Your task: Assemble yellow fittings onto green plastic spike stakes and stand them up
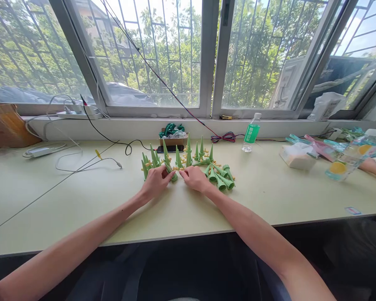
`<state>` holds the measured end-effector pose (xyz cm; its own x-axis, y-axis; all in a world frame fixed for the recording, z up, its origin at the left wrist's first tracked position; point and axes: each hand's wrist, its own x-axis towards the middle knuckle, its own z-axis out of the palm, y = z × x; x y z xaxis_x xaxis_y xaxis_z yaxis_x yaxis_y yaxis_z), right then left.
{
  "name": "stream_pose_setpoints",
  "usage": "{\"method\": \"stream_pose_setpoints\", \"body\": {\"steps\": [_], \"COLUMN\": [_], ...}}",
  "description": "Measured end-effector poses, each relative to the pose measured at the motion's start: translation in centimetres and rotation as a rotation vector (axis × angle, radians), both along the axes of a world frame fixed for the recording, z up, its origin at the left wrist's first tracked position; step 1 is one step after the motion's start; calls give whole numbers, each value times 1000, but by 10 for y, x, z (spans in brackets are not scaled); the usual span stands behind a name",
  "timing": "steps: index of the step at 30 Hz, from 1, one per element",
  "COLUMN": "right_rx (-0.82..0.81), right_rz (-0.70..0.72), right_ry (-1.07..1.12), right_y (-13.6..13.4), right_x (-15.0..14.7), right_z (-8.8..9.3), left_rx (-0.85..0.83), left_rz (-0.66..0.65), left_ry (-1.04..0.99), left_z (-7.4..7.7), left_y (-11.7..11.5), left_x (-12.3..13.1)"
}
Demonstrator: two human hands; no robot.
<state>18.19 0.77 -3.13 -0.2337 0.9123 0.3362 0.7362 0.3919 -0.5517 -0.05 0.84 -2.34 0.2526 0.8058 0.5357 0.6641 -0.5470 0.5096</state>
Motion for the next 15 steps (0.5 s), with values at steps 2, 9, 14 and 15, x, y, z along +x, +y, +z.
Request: {"method": "stream_pose_setpoints", "body": {"steps": [2, 9, 14, 15], "right_rx": [12, 27, 21, 21], "right_rz": [-3, -14, 1, 1], "right_ry": [-17, -50, -53, -55], "right_y": [-1, -2, -2, -2], "right_x": [0, -1, 0, 0], "right_z": [0, 3, 1, 0], "left_rx": [-4, -10, -22, -31], "left_rz": [-3, -58, -67, -68], "left_ry": [0, 24, -7, -18], "left_z": [0, 0, 0, -1], "left_y": [0, 0, 1, 1], "left_x": [0, 0, -1, -1]}}
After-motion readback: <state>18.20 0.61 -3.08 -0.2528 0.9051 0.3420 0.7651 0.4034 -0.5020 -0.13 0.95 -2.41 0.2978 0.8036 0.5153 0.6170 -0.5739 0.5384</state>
